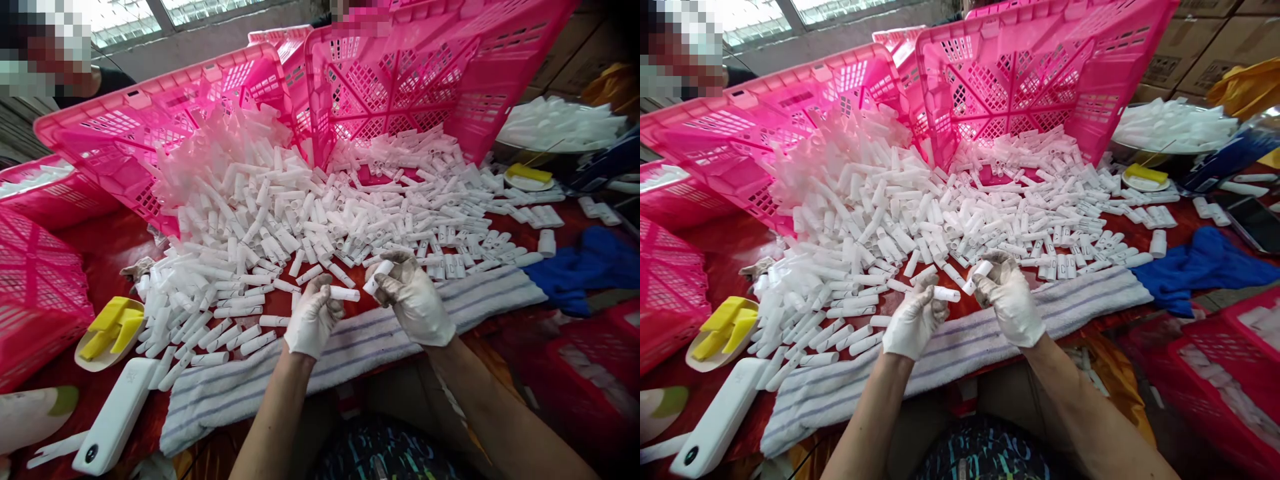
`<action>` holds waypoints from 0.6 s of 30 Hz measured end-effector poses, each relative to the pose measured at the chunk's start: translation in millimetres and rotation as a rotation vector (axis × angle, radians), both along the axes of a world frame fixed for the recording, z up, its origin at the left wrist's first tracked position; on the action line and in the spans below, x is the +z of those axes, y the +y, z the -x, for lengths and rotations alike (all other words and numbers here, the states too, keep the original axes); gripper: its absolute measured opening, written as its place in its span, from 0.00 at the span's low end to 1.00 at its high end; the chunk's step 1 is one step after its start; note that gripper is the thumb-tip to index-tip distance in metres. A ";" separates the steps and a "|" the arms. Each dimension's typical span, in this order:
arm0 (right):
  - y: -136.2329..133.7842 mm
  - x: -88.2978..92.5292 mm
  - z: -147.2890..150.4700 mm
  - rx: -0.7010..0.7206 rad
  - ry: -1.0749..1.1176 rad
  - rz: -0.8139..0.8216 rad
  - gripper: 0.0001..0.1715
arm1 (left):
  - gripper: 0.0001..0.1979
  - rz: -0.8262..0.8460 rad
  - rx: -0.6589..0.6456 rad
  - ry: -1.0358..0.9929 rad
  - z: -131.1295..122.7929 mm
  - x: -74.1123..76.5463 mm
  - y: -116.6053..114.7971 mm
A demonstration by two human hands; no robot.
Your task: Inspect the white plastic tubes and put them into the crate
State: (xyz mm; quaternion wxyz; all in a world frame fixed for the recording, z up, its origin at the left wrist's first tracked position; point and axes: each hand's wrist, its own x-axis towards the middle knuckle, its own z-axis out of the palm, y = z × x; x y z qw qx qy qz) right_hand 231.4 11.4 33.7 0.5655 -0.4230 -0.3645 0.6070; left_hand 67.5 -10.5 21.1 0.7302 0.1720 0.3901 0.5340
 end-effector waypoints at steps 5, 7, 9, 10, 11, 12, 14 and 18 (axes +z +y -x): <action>-3.0 8.3 9.6 -0.099 -0.047 -0.042 0.25 | 0.21 0.091 0.079 -0.226 -29.4 2.8 -19.8; -5.3 5.4 8.0 -0.173 -0.101 -0.115 0.23 | 0.20 0.113 0.110 -0.206 -35.8 6.2 -24.0; -10.3 1.5 6.6 -0.228 -0.135 -0.224 0.21 | 0.20 0.098 0.138 -0.120 -39.5 8.9 -26.9; -13.6 -0.3 6.4 -0.244 -0.157 -0.284 0.20 | 0.20 0.085 0.148 -0.065 -40.8 9.4 -28.0; -17.1 -1.9 6.6 -0.260 -0.186 -0.338 0.19 | 0.20 0.072 0.155 -0.006 -41.7 9.1 -28.9; -20.2 -2.9 7.0 -0.279 -0.219 -0.378 0.18 | 0.20 0.059 0.162 0.056 -42.5 8.2 -29.7; -24.5 -3.1 7.4 -0.285 -0.241 -0.371 0.15 | 0.19 0.027 0.168 0.188 -43.7 5.3 -31.5; -22.5 1.7 3.7 -0.106 -0.106 -0.103 0.14 | 0.17 -0.093 0.171 0.432 -46.3 2.2 -35.2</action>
